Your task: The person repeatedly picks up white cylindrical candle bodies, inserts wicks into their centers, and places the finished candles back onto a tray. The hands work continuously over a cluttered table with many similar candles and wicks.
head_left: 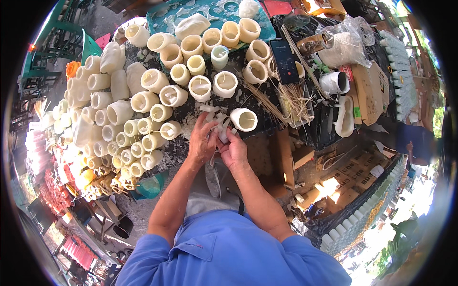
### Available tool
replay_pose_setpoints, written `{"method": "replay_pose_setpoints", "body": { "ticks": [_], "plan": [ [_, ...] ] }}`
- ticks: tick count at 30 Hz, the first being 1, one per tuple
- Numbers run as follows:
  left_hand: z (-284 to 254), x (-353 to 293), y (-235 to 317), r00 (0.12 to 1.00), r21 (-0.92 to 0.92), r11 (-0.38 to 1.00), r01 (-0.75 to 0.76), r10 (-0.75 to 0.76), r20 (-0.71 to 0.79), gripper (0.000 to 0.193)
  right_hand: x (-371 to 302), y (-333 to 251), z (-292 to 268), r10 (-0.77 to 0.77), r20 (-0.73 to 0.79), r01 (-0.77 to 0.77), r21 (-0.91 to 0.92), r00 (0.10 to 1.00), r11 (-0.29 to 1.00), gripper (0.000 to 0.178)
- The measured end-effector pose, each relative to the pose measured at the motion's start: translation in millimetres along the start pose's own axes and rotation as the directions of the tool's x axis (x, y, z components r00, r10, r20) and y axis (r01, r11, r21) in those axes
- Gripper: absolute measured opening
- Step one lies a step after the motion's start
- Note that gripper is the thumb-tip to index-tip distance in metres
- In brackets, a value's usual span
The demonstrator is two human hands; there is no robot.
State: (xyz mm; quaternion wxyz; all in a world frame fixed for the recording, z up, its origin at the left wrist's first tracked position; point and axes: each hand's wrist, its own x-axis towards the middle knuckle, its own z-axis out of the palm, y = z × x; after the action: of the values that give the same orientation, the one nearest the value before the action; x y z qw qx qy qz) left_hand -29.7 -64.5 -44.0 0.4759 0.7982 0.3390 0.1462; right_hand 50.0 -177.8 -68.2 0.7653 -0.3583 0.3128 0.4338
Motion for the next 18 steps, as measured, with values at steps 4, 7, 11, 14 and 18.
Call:
{"method": "replay_pose_setpoints", "body": {
  "ticks": [4,7,11,14,18],
  "plan": [
    [-8,-12,6,1.0,0.072,0.997,-0.001,0.001,-0.01,0.027,-7,-3,-11,0.06,0.01,-0.06,-0.021,0.998,0.998,0.03],
    [-15,-17,19,0.999,0.149,0.988,-0.037,0.043,-0.033,0.03,-19,-10,-28,0.102,0.078,-0.101,-0.021,0.992,0.995,0.031],
    [-9,-12,55,0.962,0.127,0.956,-0.265,0.271,-0.029,0.031,-42,-26,-56,0.168,0.201,-0.163,-0.041,0.965,0.986,0.031],
    [14,12,86,0.903,0.193,0.883,-0.427,0.428,0.039,0.029,-65,-44,-66,0.16,0.123,-0.146,-0.112,0.979,0.983,0.036],
    [32,43,97,0.866,0.275,0.822,-0.499,0.489,0.108,0.015,-85,-85,-58,0.038,0.276,0.023,-0.213,0.96,0.977,0.052]
  ]
}}
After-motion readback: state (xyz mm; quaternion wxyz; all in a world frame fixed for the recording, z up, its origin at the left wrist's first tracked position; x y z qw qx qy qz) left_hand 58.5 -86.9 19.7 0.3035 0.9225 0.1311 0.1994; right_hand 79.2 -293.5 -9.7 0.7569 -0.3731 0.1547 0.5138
